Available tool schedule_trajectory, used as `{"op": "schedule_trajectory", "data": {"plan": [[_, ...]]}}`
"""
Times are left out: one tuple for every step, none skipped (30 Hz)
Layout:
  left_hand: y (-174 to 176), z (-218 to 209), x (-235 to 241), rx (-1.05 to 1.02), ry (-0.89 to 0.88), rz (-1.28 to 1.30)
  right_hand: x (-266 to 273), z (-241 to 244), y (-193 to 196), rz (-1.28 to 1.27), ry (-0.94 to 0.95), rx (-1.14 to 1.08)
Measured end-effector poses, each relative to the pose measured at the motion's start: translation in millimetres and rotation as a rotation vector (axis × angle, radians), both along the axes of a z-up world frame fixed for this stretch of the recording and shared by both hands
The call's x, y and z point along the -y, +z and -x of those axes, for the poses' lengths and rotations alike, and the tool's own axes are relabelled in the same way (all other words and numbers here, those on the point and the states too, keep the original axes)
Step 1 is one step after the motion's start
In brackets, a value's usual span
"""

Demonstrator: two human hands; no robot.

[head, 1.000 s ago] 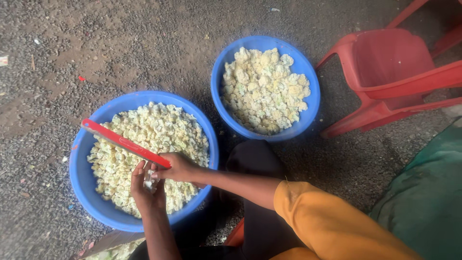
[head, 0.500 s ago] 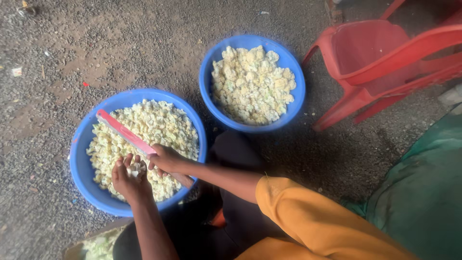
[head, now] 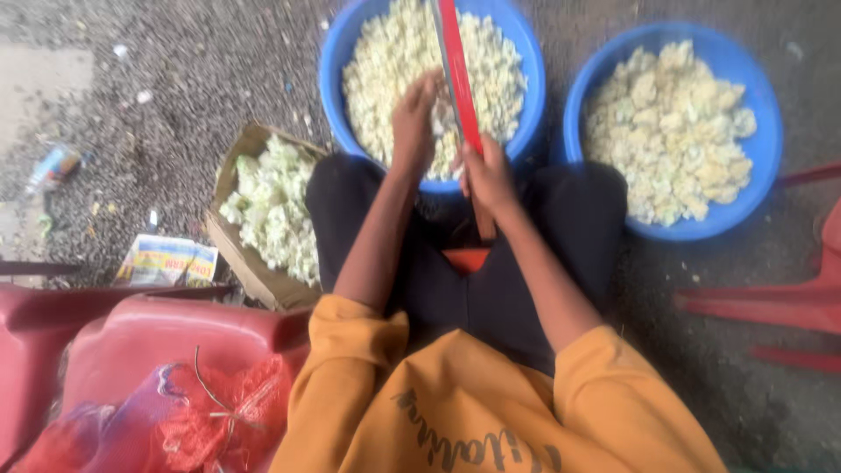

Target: The person sorts through cauliflower florets by hand, moving pieces between blue basins and a cardboard box, and using a thin red tool to separate and push the florets.

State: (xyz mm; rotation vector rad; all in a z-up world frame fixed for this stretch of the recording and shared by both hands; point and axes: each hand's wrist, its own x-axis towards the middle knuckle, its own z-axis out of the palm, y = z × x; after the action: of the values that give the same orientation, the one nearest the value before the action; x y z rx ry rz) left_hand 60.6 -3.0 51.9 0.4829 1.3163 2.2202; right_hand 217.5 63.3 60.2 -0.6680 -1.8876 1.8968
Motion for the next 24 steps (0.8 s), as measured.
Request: {"op": "schedule_trajectory", "data": {"plan": [[5,-2,1,0.044,-0.027,-0.02,7,-1,4,-0.012,0.008,-0.016],[8,-1,1,0.023,-0.05,-0.031,17,-4,4,-0.007,-0.026,0.036],[9,3,3,-0.018,-0.03,0.059,19,-1,5,0.001,-0.061,0.087],[5,-3,9,-0.045,-0.034,0.163,23,-5,1,0.008,-0.108,0.083],[0,-5,12,-0.061,-0.033,0.106,28,-6,-4,-0.002,-0.117,0.105],[-3,-1,13,-0.076,-0.025,0.038,27,-3,-8,-0.022,-0.12,0.125],[-6,-1,16,-0.092,-0.009,0.057,30,-2,-13,-0.21,-0.135,0.157],[-10,-5,14,-0.104,0.008,0.061,29,-4,-18,-0.411,-0.151,0.201],[-11,-1,16,-0.05,-0.026,0.069,37,3,-26,-0.245,-0.142,0.264],[-10,-2,5,0.012,-0.08,0.052,36,6,-32,-0.415,-0.205,0.38],[-8,-4,9,-0.03,-0.123,0.013,41,2,-37,-0.443,-0.179,0.311],[-1,-6,22,-0.009,-0.216,0.041,53,8,-37,-0.403,-0.247,0.143],[8,-8,16,0.008,-0.27,-0.013,46,5,-33,-0.34,-0.251,0.165],[11,-8,24,0.03,-0.3,-0.031,54,2,-33,-0.244,-0.229,0.184],[12,-9,24,0.032,-0.334,-0.027,54,-2,-33,-0.237,-0.262,0.189],[12,-8,25,0.041,-0.363,0.002,55,-4,-31,-0.263,-0.228,0.186],[10,-5,26,0.05,-0.391,0.031,56,-5,-30,-0.289,-0.193,0.183],[6,-2,30,0.055,-0.4,0.041,61,-6,-29,-0.278,-0.201,0.188],[3,1,32,0.066,-0.41,0.06,66,-6,-27,-0.194,-0.173,0.168],[1,3,30,0.075,-0.405,0.064,63,-5,-21,-0.125,-0.132,0.145],[2,4,32,0.078,-0.399,0.059,64,-4,-15,-0.129,-0.127,0.147],[4,5,34,0.096,-0.384,0.091,68,-3,-8,-0.065,-0.106,0.159],[7,4,34,0.115,-0.368,0.123,69,-1,-1,-0.001,-0.085,0.171],[10,2,32,0.119,-0.358,0.117,67,4,4,-0.006,-0.074,0.175]]}}
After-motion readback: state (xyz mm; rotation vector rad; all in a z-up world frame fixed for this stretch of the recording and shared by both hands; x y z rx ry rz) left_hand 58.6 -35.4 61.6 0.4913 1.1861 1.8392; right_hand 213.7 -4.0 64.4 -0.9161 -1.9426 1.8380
